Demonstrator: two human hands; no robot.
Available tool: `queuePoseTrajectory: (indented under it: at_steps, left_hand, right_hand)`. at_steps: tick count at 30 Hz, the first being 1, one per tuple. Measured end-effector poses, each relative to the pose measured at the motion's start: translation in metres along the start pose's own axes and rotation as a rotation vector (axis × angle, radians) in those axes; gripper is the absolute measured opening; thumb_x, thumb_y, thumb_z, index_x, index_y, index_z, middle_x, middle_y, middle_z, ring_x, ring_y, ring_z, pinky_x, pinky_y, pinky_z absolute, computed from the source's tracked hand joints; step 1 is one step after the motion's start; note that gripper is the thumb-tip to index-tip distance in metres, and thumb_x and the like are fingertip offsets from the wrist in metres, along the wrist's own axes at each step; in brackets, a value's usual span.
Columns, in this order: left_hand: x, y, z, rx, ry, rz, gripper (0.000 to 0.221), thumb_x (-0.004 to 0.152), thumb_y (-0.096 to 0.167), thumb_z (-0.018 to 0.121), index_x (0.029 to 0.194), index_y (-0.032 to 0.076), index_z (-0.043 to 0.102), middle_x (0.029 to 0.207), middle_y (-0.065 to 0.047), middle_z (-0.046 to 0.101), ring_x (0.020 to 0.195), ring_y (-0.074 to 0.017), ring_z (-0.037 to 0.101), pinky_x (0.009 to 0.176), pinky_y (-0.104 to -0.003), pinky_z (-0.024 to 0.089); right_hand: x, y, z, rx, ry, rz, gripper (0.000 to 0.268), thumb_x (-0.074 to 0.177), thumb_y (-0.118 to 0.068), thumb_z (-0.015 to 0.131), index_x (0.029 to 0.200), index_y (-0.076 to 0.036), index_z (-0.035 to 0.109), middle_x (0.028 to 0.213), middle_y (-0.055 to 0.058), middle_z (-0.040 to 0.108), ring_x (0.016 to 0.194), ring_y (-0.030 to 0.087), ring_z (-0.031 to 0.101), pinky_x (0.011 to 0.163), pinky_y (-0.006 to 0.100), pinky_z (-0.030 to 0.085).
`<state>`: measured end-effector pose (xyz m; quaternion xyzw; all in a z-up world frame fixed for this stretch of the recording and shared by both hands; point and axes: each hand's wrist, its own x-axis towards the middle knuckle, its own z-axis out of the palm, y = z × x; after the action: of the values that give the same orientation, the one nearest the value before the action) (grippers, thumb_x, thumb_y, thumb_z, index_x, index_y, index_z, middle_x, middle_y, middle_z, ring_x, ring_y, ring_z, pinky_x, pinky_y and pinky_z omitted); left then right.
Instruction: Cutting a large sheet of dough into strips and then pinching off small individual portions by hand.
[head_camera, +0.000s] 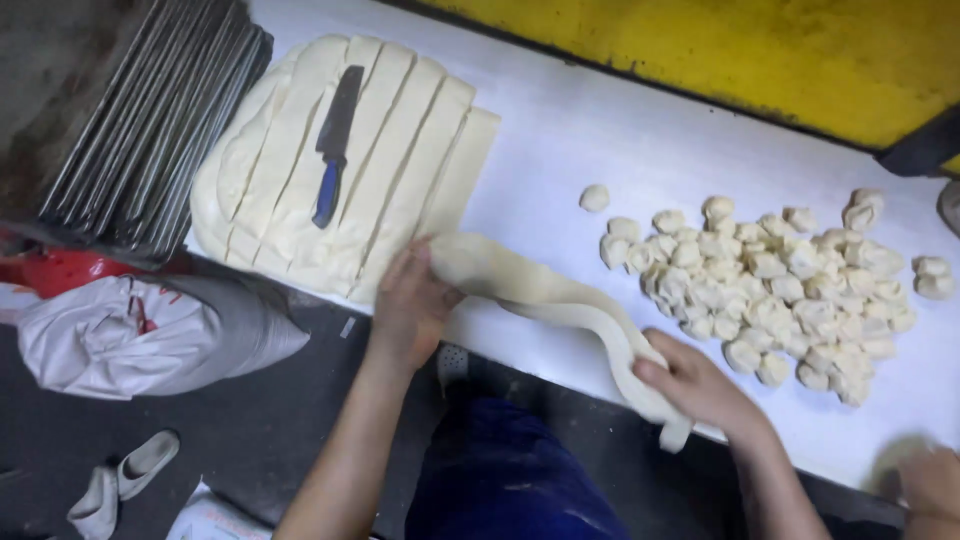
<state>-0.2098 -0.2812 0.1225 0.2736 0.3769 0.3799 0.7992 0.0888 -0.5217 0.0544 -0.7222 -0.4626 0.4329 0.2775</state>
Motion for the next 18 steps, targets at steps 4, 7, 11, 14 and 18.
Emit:
queuePoseTrajectory:
  at_steps: [4, 7, 11, 14, 18]
  left_hand:
    - [-0.008, -0.080, -0.042, 1.142, 0.145, 0.052, 0.060, 0.104, 0.028, 0.053, 0.155, -0.001, 0.039, 0.157, -0.030, 0.040, 0.150, -0.0429, 0.033, 0.123, -0.056, 0.028]
    - [-0.023, -0.116, -0.038, 1.539, -0.051, 0.624, 0.056, 0.106, 0.036, 0.042, 0.140, -0.007, 0.056, 0.132, -0.033, 0.062, 0.125, -0.0478, 0.057, 0.113, -0.056, 0.036]
    - [0.029, -0.138, -0.031, 1.831, -0.169, 1.121, 0.045, 0.093, 0.026, 0.060, 0.136, 0.014, 0.065, 0.132, -0.017, 0.063, 0.123, -0.0411, 0.056, 0.099, -0.056, 0.043]
    - [0.047, -0.136, -0.021, 1.993, -0.263, 0.879, 0.049, 0.098, 0.038, 0.052, 0.143, 0.020, 0.060, 0.146, -0.019, 0.055, 0.137, -0.0464, 0.044, 0.106, -0.063, 0.032]
    - [0.116, -0.102, 0.018, 2.111, -0.428, 0.398, 0.061, 0.104, 0.047, 0.034, 0.160, 0.023, 0.038, 0.167, -0.021, 0.029, 0.152, -0.0500, 0.022, 0.117, -0.069, 0.017]
  right_hand:
    - [0.025, -0.005, 0.028, -0.748, 0.011, 0.294, 0.067, 0.083, -0.060, 0.074, 0.140, -0.026, 0.063, 0.140, 0.014, 0.063, 0.134, 0.040, 0.059, 0.105, 0.054, 0.052]
    - [0.021, -0.024, 0.088, -0.441, 0.162, -0.013, 0.054, 0.090, -0.048, 0.070, 0.134, -0.016, 0.066, 0.131, 0.015, 0.066, 0.127, 0.040, 0.062, 0.105, 0.053, 0.050]
    - [0.064, -0.040, 0.146, -0.749, 0.365, -0.158, 0.057, 0.099, -0.039, 0.055, 0.153, -0.019, 0.048, 0.155, 0.017, 0.046, 0.147, 0.043, 0.034, 0.116, 0.064, 0.023]
    - [0.084, -0.028, 0.156, -0.855, 0.299, -0.046, 0.057, 0.104, -0.039, 0.042, 0.158, -0.021, 0.038, 0.163, 0.013, 0.037, 0.151, 0.038, 0.027, 0.119, 0.061, 0.019]
    - [0.142, -0.031, 0.124, -0.866, 0.273, 0.062, 0.056, 0.103, -0.044, 0.031, 0.153, -0.024, 0.048, 0.163, 0.005, 0.041, 0.151, 0.032, 0.034, 0.114, 0.056, 0.033]
